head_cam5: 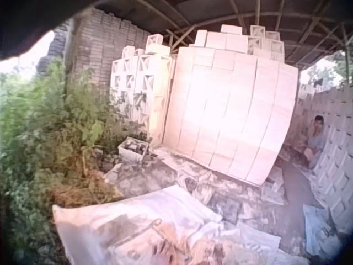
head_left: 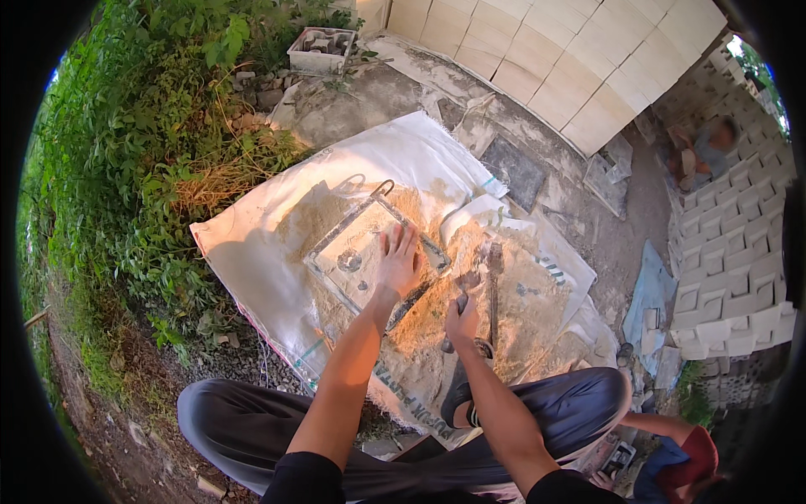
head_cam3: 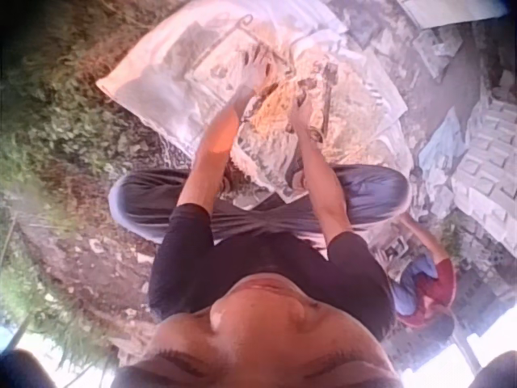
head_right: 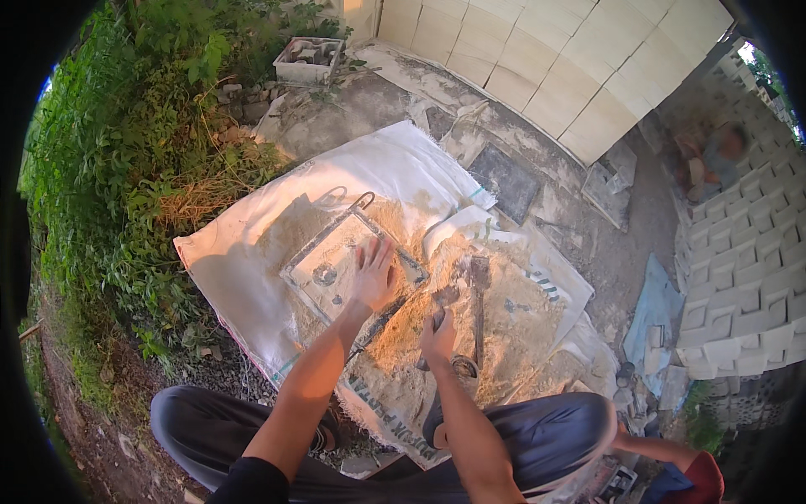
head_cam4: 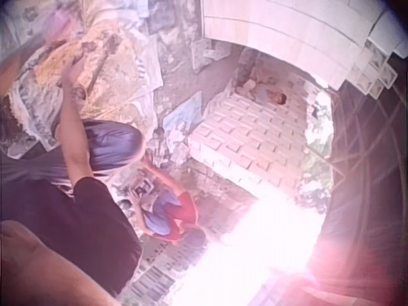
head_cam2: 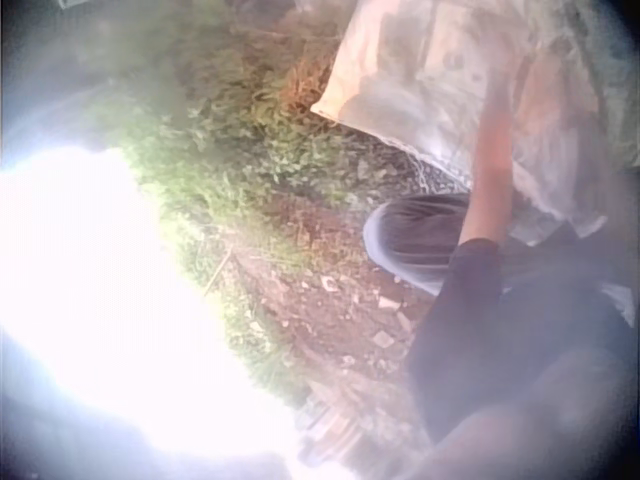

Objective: The person uses a trowel-like tool to scrape and level a layer of powder on a stone slab, then lifts and places another stone slab on top of it.

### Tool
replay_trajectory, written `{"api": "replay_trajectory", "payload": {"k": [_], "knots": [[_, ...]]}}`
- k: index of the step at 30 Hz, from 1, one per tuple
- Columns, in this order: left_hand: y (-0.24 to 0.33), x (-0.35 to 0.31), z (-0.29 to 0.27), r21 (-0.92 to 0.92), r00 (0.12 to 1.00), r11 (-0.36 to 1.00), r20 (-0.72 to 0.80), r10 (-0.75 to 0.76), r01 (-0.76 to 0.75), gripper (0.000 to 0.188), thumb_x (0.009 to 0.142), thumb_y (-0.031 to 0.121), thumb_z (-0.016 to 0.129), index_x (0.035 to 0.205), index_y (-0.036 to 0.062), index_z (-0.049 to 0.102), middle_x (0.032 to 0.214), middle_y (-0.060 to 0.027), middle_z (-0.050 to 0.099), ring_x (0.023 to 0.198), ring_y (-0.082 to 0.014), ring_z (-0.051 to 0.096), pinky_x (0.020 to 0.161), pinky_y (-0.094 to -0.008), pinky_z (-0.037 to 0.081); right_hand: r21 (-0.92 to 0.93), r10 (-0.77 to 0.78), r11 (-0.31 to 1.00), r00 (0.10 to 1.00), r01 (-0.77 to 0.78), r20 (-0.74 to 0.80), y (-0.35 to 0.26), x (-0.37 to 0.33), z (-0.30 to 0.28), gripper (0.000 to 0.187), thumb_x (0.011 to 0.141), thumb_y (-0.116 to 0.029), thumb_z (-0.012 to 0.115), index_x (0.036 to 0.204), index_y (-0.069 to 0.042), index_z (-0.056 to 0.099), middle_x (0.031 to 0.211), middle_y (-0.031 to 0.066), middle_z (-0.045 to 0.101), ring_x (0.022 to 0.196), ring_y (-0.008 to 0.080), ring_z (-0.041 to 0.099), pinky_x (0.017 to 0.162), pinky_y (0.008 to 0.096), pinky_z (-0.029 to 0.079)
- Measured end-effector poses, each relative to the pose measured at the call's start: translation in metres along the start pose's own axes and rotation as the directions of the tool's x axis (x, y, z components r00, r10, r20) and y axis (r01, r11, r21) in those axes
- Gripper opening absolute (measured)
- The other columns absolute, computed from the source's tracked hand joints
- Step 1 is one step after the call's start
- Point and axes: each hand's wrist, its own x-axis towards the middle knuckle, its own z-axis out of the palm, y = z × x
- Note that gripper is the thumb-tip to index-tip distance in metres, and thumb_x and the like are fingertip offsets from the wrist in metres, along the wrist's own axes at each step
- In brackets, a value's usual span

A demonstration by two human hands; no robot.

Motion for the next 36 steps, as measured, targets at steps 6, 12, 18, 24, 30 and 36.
{"api": "replay_trajectory", "payload": {"k": [6, 12, 18, 24, 30, 36], "knots": [[-0.03, -0.021, 0.008, -0.423, 0.961, 0.901, -0.196, -0.196, 0.098, 0.047, 0.092, 0.013, 0.041, 0.137, 0.0013, 0.035, 0.142, -0.0189, 0.034, 0.133, -0.0333, 0.032, 0.112, -0.0435, 0.023, -0.251, -0.29, 0.894, 0.906, 0.371, 0.309, -0.077, 0.054, -0.011, 0.044, 0.086, -0.017, 0.053, 0.123, 0.004, 0.039, 0.099, 0.0247, 0.059, 0.083, 0.0409, 0.061, 0.073, 0.047, 0.049], [-0.011, -0.006, 0.003, -0.054, 0.97, 0.982, -0.155, -0.187, 0.181, 0.045, 0.091, 0.012, 0.044, 0.133, -0.0012, 0.038, 0.14, -0.019, 0.038, 0.135, -0.0334, 0.028, 0.111, -0.0436, 0.021, -0.392, -0.376, 0.656, 0.73, 0.645, 0.571, -0.098, 0.103, -0.02, 0.041, 0.089, -0.025, 0.05, 0.122, -0.003, 0.038, 0.106, 0.0252, 0.057, 0.082, 0.0437, 0.06, 0.072, 0.0497, 0.05], [-0.014, 0.007, -0.012, -0.222, 0.932, 0.941, -0.202, -0.3, 0.255, 0.046, 0.092, 0.016, 0.039, 0.134, -0.0014, 0.036, 0.143, -0.0186, 0.034, 0.135, -0.0339, 0.027, 0.112, -0.046, 0.019, -0.159, -0.179, 0.932, 0.796, 0.325, 0.578, -0.126, 0.115, -0.025, 0.048, 0.091, -0.043, 0.053, 0.101, 0.004, 0.054, 0.08, 0.0234, 0.063, 0.078, 0.0345, 0.063, 0.071, 0.0424, 0.048], [-0.012, 0.068, -0.02, -0.071, 0.968, 0.994, -0.23, -0.097, 0.083, 0.046, 0.095, 0.022, 0.037, 0.134, -0.0027, 0.036, 0.142, -0.0243, 0.03, 0.134, -0.0342, 0.029, 0.111, -0.0478, 0.021, -0.222, -0.178, 0.801, 0.575, 0.556, 0.798, -0.116, 0.131, -0.029, 0.055, 0.091, -0.048, 0.049, 0.1, 0.007, 0.054, 0.082, 0.0236, 0.063, 0.077, 0.0342, 0.063, 0.07, 0.0414, 0.047], [0.051, 0.002, 0.016, 0.051, 0.979, 0.988, 0.131, -0.154, 0.149, 0.061, 0.095, 0.034, 0.033, 0.14, -0.0054, 0.025, 0.149, -0.0221, 0.016, 0.141, -0.0333, 0.011, 0.113, -0.0486, 0.006, -0.485, 0.057, 0.712, 0.646, 0.508, 0.761, -0.096, 0.096, -0.049, 0.053, 0.093, -0.041, 0.046, 0.113, 0.008, 0.044, 0.081, 0.0282, 0.062, 0.077, 0.0404, 0.062, 0.069, 0.0457, 0.048], [0.036, 0.027, -0.003, 0.073, 0.971, 0.97, 0.035, -0.235, 0.232, 0.065, 0.093, 0.035, 0.035, 0.14, -0.0086, 0.022, 0.148, -0.0265, 0.016, 0.139, -0.0375, 0.013, 0.113, -0.0479, 0.009, -0.324, -0.091, 0.767, 0.594, 0.554, 0.799, -0.108, 0.103, -0.041, 0.054, 0.093, -0.04, 0.045, 0.116, 0.009, 0.041, 0.078, 0.0295, 0.061, 0.072, 0.0427, 0.062, 0.066, 0.0482, 0.049]]}}
